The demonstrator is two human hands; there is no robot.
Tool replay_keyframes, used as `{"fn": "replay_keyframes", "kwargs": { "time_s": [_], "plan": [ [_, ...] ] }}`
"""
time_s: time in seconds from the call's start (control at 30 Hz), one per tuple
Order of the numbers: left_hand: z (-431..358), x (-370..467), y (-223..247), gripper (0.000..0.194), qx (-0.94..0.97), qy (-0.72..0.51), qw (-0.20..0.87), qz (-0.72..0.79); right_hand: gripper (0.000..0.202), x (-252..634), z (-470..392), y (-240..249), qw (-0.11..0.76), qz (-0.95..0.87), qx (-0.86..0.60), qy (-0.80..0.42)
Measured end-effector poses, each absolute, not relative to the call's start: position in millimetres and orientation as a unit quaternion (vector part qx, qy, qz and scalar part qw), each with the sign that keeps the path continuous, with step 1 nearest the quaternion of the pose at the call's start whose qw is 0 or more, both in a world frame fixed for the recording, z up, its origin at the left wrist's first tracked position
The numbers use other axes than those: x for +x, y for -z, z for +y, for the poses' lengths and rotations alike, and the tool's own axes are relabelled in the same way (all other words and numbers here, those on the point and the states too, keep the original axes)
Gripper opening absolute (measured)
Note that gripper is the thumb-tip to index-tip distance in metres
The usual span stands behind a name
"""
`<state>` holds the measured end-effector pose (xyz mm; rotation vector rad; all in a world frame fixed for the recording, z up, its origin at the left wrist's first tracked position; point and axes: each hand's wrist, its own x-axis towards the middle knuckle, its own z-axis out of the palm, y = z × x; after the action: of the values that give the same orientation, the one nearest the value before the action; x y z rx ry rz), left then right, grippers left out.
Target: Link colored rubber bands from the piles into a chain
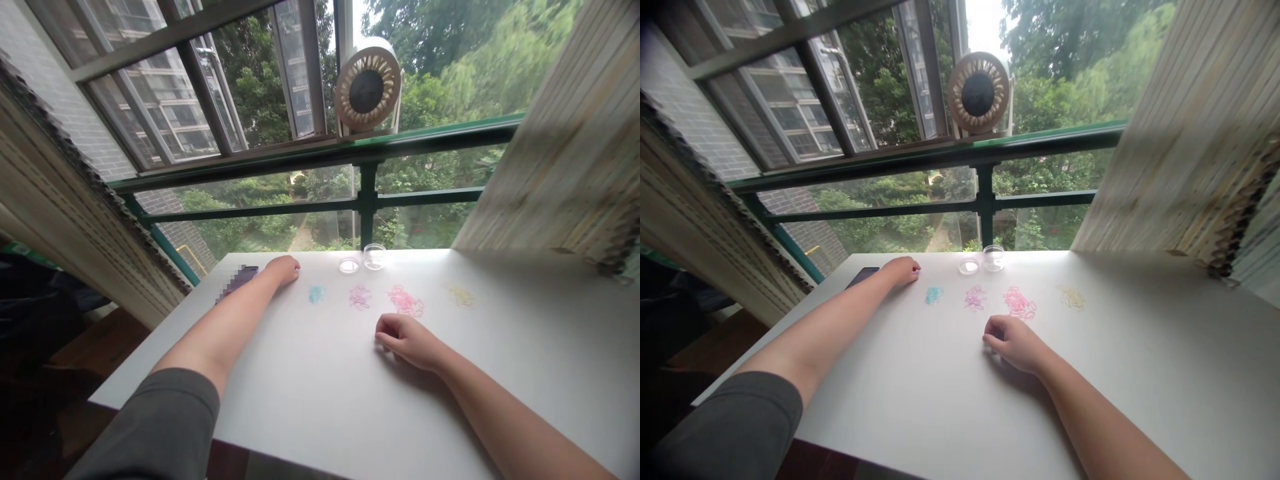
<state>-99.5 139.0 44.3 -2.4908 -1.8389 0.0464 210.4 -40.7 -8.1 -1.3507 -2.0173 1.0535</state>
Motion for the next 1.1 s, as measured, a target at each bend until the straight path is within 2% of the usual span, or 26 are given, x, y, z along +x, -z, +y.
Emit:
{"fn": "replay_keyframes", "kwargs": {
  "time_s": [0.13,0.47,0.83,1.1],
  "plan": [
    [142,-102,-43,0.024,-0.796,-0.041,0.031,-0.603,0.013,209,-41,4,0.240,-0.741,-0.497,-0.383],
    [120,-114,-35,0.031,-0.781,0.008,0.037,-0.623,0.013,209,-41,6,0.239,-0.744,-0.494,-0.383],
    [100,-128,-45,0.024,-0.732,0.188,0.013,-0.654,0.013,208,-41,3,0.254,-0.748,-0.491,-0.367],
    [69,-84,-31,0.028,-0.712,0.335,-0.092,-0.610,0.011,208,-41,3,0.265,-0.755,-0.489,-0.348]
  ]
}}
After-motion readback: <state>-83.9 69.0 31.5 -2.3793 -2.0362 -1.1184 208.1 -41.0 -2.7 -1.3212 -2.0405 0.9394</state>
